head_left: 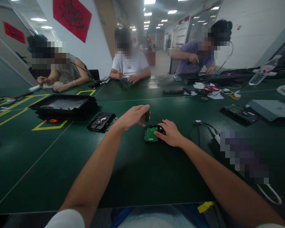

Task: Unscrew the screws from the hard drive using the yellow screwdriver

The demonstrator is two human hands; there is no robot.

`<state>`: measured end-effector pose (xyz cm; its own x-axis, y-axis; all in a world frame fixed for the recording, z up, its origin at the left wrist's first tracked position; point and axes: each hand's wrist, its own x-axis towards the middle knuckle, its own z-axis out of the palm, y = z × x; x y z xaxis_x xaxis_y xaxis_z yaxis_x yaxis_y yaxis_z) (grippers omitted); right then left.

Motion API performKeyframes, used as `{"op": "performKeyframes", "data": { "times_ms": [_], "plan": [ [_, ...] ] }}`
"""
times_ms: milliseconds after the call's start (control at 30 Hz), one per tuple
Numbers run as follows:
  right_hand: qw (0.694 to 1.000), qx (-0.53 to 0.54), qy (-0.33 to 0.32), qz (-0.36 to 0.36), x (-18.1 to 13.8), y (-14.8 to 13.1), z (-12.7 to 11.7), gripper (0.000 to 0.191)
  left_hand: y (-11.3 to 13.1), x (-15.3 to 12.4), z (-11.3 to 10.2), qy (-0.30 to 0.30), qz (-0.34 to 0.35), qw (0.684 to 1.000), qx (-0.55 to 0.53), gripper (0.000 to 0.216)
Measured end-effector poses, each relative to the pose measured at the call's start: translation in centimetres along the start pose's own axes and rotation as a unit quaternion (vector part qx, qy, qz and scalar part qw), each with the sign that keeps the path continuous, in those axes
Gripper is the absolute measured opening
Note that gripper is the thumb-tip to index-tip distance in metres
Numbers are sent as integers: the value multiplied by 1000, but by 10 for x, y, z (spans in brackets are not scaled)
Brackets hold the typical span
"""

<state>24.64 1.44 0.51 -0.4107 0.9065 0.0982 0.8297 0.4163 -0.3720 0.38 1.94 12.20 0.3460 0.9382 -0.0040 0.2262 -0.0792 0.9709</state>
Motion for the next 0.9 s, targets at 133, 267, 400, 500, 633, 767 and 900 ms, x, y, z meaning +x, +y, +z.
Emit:
{"op": "performKeyframes", "data": {
  "times_ms": [133,267,400,500,633,767,900],
  "plan": [
    [1000,2,-6,0,0,0,-1,85,-3,1,-2,20,11,999,36,54],
    [1000,5,-12,3,-1,-1,-2,87,-5,2,-1,9,-3,1000,15,54],
    [1000,-1,-7,2,0,-2,-2,85,-9,6,2,-39,-15,995,-89,47],
    [1000,-10,-2,0,0,-1,-1,83,-11,9,1,-43,-17,990,-132,44],
    [1000,-14,-2,-5,0,1,1,82,-9,7,-3,-72,-16,990,-117,48],
    [1000,-3,0,0,0,2,2,84,-6,4,-3,-42,-16,996,-71,47],
    [1000,2,-4,4,0,1,1,85,-4,3,1,-21,-7,997,-71,36]
  ]
}}
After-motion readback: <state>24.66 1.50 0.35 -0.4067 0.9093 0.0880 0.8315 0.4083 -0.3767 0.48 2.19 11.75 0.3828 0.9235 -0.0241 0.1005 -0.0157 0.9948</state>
